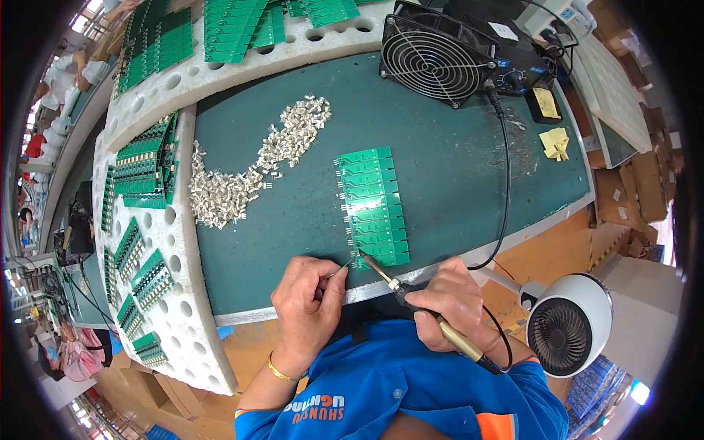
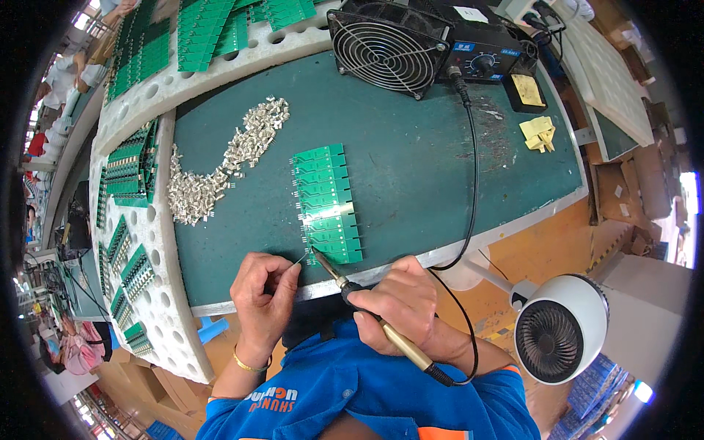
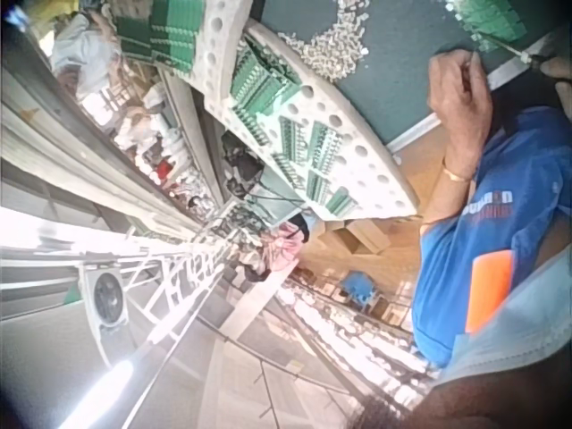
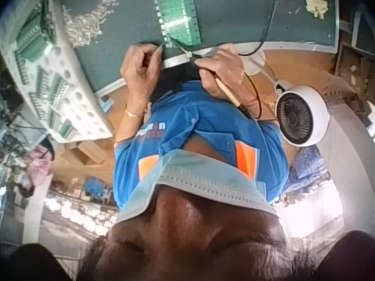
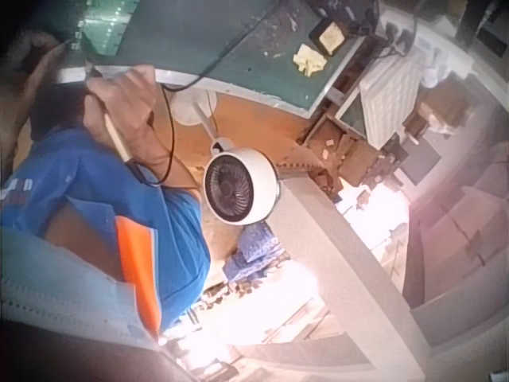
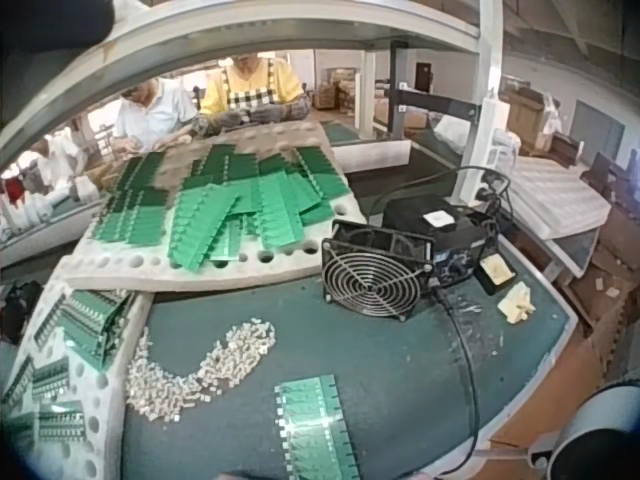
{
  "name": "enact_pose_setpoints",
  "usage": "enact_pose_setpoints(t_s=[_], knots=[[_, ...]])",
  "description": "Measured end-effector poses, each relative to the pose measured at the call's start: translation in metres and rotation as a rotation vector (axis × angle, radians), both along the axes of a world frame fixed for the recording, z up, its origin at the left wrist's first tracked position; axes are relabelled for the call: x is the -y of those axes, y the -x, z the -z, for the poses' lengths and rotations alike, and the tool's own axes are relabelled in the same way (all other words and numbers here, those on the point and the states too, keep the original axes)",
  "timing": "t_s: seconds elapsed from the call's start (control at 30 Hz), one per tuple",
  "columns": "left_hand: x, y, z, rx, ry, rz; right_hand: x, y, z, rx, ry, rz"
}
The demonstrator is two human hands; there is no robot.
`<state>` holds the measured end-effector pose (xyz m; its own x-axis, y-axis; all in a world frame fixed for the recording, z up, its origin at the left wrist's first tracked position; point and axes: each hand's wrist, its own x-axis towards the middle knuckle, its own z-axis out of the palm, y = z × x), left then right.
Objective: The person solders components onto circuit boards using a soldering iron, places a soldered board onto a tray, and solders components onto another circuit board.
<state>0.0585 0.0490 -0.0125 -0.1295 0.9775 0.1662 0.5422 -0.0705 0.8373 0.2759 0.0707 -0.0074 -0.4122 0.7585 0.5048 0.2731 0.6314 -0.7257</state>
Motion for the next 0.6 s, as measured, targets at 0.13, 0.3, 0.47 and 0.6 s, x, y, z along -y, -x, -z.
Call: enact_pose_setpoints(t_s=[0.13,0.3,0.47,0.6], knots=[[0.0002,0.0007,-0.0004,-0.011,-0.005,0.015,-0.0003,-0.0003,-0.0025,0.015,0.012,-0.005],[0.0009,0.0018,-0.0008,-0.021,0.008,0.020,-0.0005,-0.0003,-0.0030,0.021,0.023,-0.006],[0.0011,0.0020,-0.0009,-0.015,0.008,0.022,-0.0005,-0.0005,-0.0028,0.028,0.018,-0.007],[0.0013,0.0017,-0.0011,-0.007,0.004,0.022,-0.0009,-0.0005,-0.0023,0.025,0.015,-0.009]])
